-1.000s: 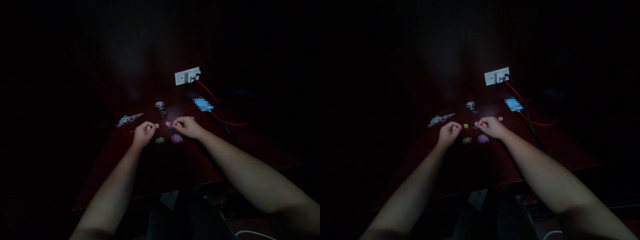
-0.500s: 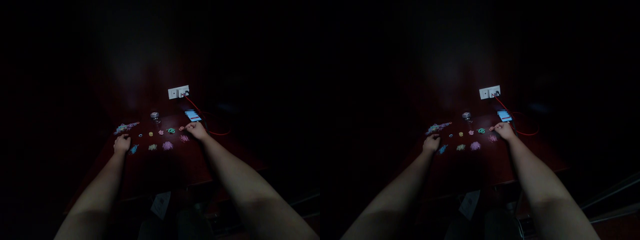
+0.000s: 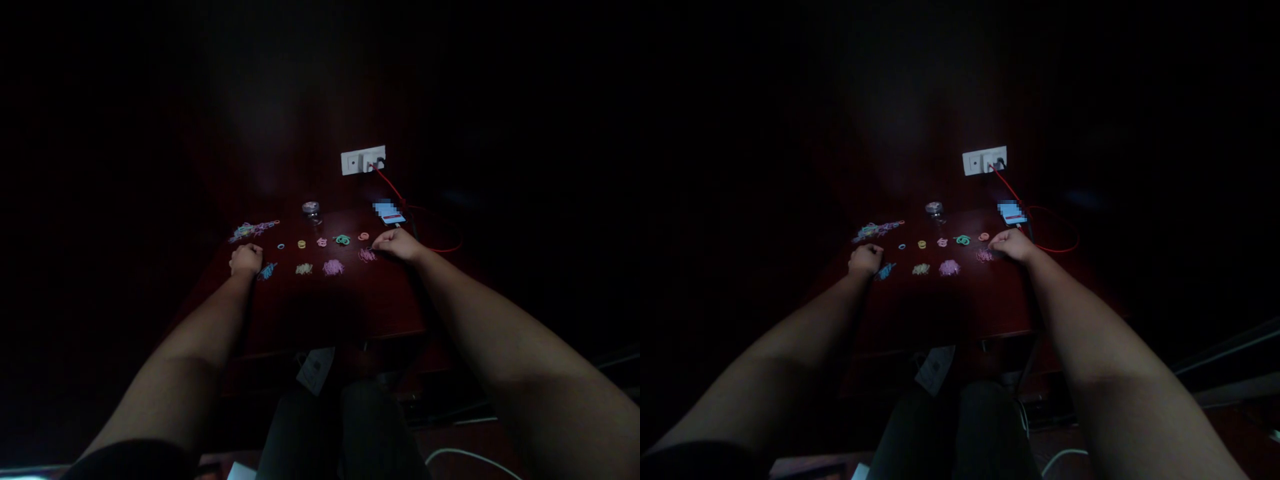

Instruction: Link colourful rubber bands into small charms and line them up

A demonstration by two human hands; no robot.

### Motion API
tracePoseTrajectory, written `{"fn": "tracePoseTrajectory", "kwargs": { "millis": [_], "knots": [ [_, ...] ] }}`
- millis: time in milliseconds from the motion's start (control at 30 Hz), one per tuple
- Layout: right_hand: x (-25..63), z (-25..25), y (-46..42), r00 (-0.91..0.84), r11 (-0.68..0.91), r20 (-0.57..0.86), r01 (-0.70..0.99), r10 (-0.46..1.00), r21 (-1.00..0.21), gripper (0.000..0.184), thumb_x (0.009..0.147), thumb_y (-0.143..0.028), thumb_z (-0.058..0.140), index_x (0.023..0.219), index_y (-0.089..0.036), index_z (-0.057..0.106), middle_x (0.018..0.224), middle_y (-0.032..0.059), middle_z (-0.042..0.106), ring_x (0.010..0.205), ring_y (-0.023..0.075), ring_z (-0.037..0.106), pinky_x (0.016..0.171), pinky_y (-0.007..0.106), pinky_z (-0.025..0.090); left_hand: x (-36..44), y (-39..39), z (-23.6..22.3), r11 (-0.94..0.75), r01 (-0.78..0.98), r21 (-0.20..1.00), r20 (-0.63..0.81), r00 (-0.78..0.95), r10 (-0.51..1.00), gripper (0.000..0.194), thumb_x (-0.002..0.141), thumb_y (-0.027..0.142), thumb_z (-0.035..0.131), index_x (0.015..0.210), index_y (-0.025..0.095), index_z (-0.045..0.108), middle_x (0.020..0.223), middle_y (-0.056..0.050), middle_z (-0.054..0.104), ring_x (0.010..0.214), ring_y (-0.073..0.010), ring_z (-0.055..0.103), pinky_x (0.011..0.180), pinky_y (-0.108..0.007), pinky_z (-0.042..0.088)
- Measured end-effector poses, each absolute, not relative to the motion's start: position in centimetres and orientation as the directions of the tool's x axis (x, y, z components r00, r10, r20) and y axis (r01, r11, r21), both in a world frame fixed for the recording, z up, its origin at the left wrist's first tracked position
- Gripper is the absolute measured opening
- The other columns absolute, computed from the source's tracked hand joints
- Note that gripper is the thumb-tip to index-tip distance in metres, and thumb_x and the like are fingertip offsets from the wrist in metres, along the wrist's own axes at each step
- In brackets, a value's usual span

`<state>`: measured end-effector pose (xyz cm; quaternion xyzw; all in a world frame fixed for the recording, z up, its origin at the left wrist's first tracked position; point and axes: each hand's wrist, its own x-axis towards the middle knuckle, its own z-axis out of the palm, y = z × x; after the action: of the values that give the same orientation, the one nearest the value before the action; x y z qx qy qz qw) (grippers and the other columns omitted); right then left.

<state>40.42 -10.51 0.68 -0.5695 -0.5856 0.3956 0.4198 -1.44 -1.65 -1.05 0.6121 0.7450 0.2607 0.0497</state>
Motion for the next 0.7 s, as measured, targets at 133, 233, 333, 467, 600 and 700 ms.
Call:
{"fn": "tracePoseTrajectory", "kwargs": {
  "millis": [133, 233, 333, 467, 600, 700],
  "knots": [
    [40.0, 0.6, -10.8, 0.009, 0.042, 0.048, 0.352, 0.999, -0.935, 0.017, 0.06, -0.025, 0.074, 0.069, -0.01, 0.072, 0.063, 0.006, 0.068, 0.053, 0.0107, 0.053, 0.052, 0.024, 0.041, -1.4, -1.4, -1.1, 0.104, 0.864, 0.492, 0.248, -0.254, 0.935, 0.024, 0.082, 0.034, 0.053, 0.093, 0.019, 0.069, 0.114, -0.016, 0.064, 0.112, -0.0341, 0.053, 0.095, -0.048, 0.039],
    [39.7, 0.7, -11.1, 0.003, 0.026, 0.029, 0.379, 1.0, -0.925, 0.017, 0.06, -0.025, 0.075, 0.07, -0.011, 0.073, 0.064, 0.006, 0.068, 0.054, 0.0111, 0.054, 0.053, 0.025, 0.042, -1.6, -1.3, -1.1, 0.077, 0.834, 0.546, 0.251, -0.25, 0.935, 0.027, 0.085, 0.033, 0.051, 0.099, 0.016, 0.067, 0.112, -0.015, 0.065, 0.106, -0.0278, 0.057, 0.095, -0.04, 0.04],
    [39.5, 0.8, -11.3, 0.018, 0.012, 0.021, 0.395, 1.0, -0.919, 0.019, 0.06, -0.027, 0.074, 0.07, -0.01, 0.072, 0.061, 0.0056, 0.067, 0.052, 0.011, 0.052, 0.052, 0.026, 0.04, -1.9, -1.3, -1.1, 0.046, 0.789, 0.612, 0.248, -0.247, 0.937, 0.028, 0.085, 0.033, 0.051, 0.101, 0.015, 0.065, 0.104, -0.012, 0.068, 0.097, -0.0233, 0.06, 0.093, -0.036, 0.042],
    [39.7, 0.9, -11.6, 0.086, 0.015, 0.044, 0.315, 0.995, -0.949, 0.02, 0.067, -0.029, 0.066, 0.072, -0.01, 0.069, 0.041, -0.0016, 0.048, 0.039, 0.0078, 0.036, 0.041, 0.024, 0.027, -2.5, -1.7, -1.1, -0.036, 0.698, 0.715, 0.257, -0.215, 0.942, 0.026, 0.081, 0.032, 0.058, 0.096, 0.013, 0.068, 0.094, -0.008, 0.069, 0.085, -0.0182, 0.062, 0.087, -0.032, 0.045],
    [39.8, 0.7, -11.9, 0.154, 0.011, 0.044, 0.207, 0.987, -0.978, 0.012, 0.071, -0.026, 0.053, 0.071, -0.015, 0.058, 0.036, -0.0078, 0.031, 0.031, 0.0061, 0.024, 0.037, 0.022, 0.016, -2.8, -2.5, -1.2, -0.122, 0.552, 0.825, 0.271, -0.195, 0.943, 0.022, 0.074, 0.028, 0.066, 0.089, 0.013, 0.071, 0.083, -0.005, 0.07, 0.072, -0.0149, 0.061, 0.079, -0.029, 0.048],
    [39.6, 0.4, -12.2, 0.167, 0.033, 0.07, 0.212, 0.983, -0.977, 0.008, 0.07, -0.025, 0.049, 0.069, -0.017, 0.051, 0.037, -0.0076, 0.032, 0.031, 0.007, 0.025, 0.036, 0.022, 0.016, -2.8, -3.2, -1.1, -0.166, 0.424, 0.891, 0.289, -0.245, 0.926, 0.02, 0.069, 0.024, 0.07, 0.084, 0.012, 0.071, 0.077, -0.004, 0.069, 0.07, -0.0146, 0.061, 0.077, -0.029, 0.049]
  ]
}}
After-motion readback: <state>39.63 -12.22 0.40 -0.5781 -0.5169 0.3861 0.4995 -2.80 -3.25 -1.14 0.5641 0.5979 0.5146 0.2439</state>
